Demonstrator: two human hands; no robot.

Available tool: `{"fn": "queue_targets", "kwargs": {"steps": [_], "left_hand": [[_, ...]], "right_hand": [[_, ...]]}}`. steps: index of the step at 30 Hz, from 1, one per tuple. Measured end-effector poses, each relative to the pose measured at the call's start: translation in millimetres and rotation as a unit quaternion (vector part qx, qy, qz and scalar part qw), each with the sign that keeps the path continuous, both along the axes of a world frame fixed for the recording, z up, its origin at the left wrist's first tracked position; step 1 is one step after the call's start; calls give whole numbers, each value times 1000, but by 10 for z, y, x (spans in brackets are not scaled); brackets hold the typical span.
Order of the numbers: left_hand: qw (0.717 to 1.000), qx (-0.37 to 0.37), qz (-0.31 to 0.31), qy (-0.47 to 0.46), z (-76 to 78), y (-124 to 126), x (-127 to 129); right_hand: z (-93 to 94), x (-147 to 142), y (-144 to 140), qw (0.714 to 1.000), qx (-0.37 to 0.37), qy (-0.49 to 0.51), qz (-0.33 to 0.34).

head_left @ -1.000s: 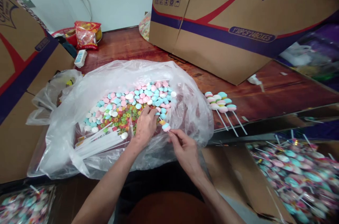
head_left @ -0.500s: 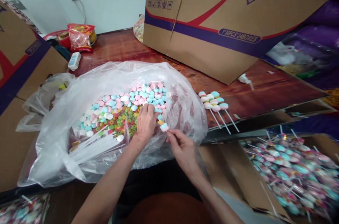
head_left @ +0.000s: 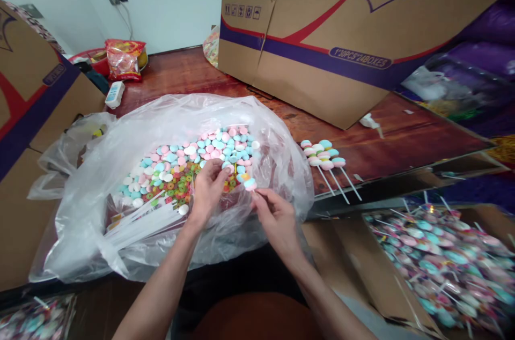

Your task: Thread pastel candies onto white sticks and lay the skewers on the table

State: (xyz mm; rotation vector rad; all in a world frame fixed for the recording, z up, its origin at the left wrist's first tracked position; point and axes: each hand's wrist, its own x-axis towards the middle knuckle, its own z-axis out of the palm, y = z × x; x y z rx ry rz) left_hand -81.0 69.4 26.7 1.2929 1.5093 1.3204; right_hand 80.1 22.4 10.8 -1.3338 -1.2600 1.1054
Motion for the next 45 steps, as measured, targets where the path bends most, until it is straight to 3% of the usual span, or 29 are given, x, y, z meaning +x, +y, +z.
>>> {"fn": "queue_targets", "kwargs": {"steps": [2, 5, 10, 17, 26, 34, 45], "left_hand": [[989, -31, -31, -139, 53, -132, -25], [969, -55, -34, -238, 80, -301, -28], [961, -74, 39, -265, -34, -442, -78], [949, -83, 51, -300, -188, -493, -107], [952, -80, -12, -294, -145, -567, -132], [957, -48, 102, -268, -193, -475, -292], [978, -36, 118, -167, -280, -469, -388]], "right_hand": [[40, -125, 80, 999, -6, 48, 2], [70, -342, 175, 992, -24, 119, 24], [50, -544, 185, 981, -56, 182, 18], [-1, -552, 121, 991, -33, 128, 30], [-50, -523, 149, 994, -16, 92, 64], [23, -332, 16, 990, 8, 2, 138], [13, -304, -51, 976, 68, -116, 172]]}}
